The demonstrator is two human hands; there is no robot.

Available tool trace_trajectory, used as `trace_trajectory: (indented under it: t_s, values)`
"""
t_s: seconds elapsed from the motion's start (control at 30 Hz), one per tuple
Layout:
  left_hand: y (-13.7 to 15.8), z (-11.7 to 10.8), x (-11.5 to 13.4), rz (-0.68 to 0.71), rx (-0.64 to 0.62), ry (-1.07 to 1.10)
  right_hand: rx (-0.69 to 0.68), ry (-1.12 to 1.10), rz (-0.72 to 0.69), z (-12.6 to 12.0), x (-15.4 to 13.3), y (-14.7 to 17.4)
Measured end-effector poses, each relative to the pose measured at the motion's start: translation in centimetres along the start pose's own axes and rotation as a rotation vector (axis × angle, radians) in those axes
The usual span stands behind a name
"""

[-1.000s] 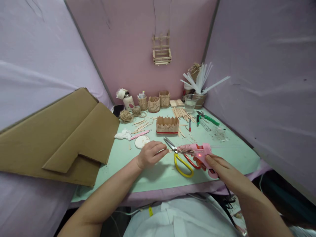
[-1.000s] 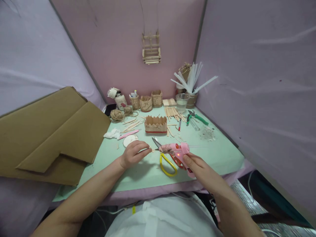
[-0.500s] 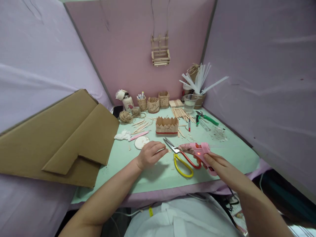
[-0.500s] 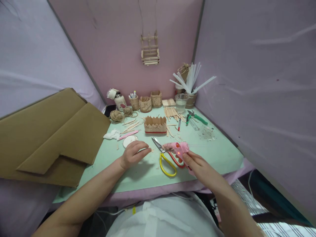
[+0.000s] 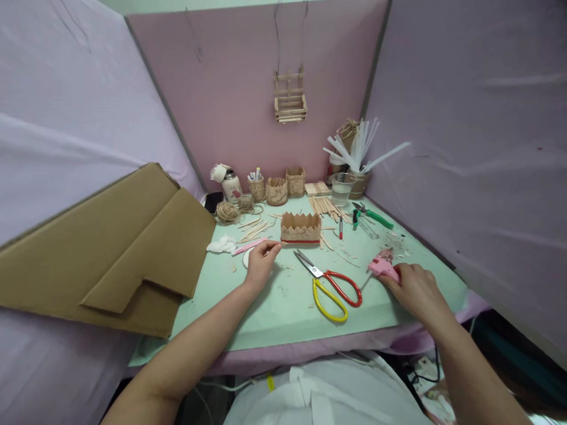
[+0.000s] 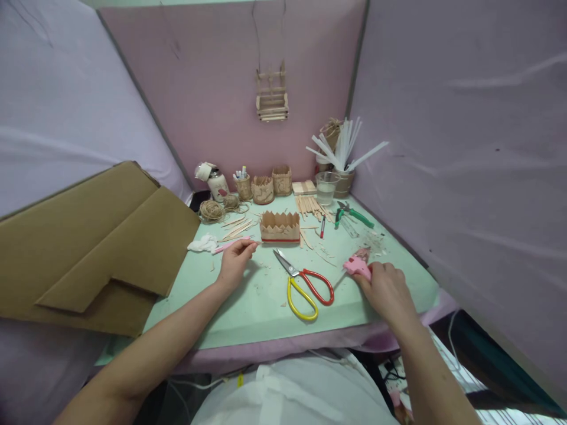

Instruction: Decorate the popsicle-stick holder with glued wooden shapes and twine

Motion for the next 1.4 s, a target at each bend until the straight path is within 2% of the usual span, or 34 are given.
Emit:
trace_trajectory:
  t_s: [0.13,0.2,0.27,0.33,0.4,0.53,0.63,0.83,0.97,1.13,1.27,1.4]
  values:
    - [-0.3,0.3,-1.1,-0.102,-0.013,0.095,0.057,-0.126,0.013,-2.5,-1.6,-0.8]
    - [-0.4,0.5,-1.3,-0.126,-0.02,0.125,0.069,-0.301,-0.093,-3.8,-4.3,-2.5]
    - [-0.5,0.5,-1.5,-0.143,-0.021,0.149,0.02,-0.524,-0.193,-4.2,-7.4,-5.0]
    - [-0.5,0.4,-1.7,-0.157,-0.015,0.169,-0.095,-0.719,-0.244,-3.3,-10.3,-7.9]
    - [-0.6,0.3,-1.9,-0.175,-0.004,0.179,-0.201,-0.881,-0.234,-1.7,-12.6,-10.7]
    - [-0.7,0.0,-2.2,-0.226,0.002,0.221,-0.371,-1.054,-0.245,1.7,-15.1,-13.6]
    - [-0.9,0.0,-2.0,-0.251,-0.007,0.281,-0.379,-1.106,-0.245,2.8,-15.5,-13.7]
    - [-0.8,0.0,-1.6,-0.287,-0.002,0.31,-0.243,-1.149,-0.237,2.0,-15.9,-12.9]
    - [-1.3,-0.5,-0.9,-0.346,-0.002,0.351,-0.225,-1.255,-0.096,1.8,-15.8,-12.4]
    - [-3.5,-1.8,1.2,-0.271,0.03,0.329,-0.276,-1.378,0.092,3.0,-15.4,-10.7]
    - [-4.2,-1.4,2.3,-0.255,0.017,0.234,-0.206,-1.405,0.139,3.7,-15.2,-9.5]
    - [-3.9,-0.7,2.8,-0.247,0.088,0.252,-0.192,-1.429,0.153,4.3,-15.4,-8.8]
Point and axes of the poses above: each hand's wrist, its own y-axis away from the middle knuckle, its own z-axis out of the palm, x = y × z, the point moved 7 cm from there along -y, towards the middle knuckle, and after that the axes turned 13 degrees about -y, right-handed, at the moved point
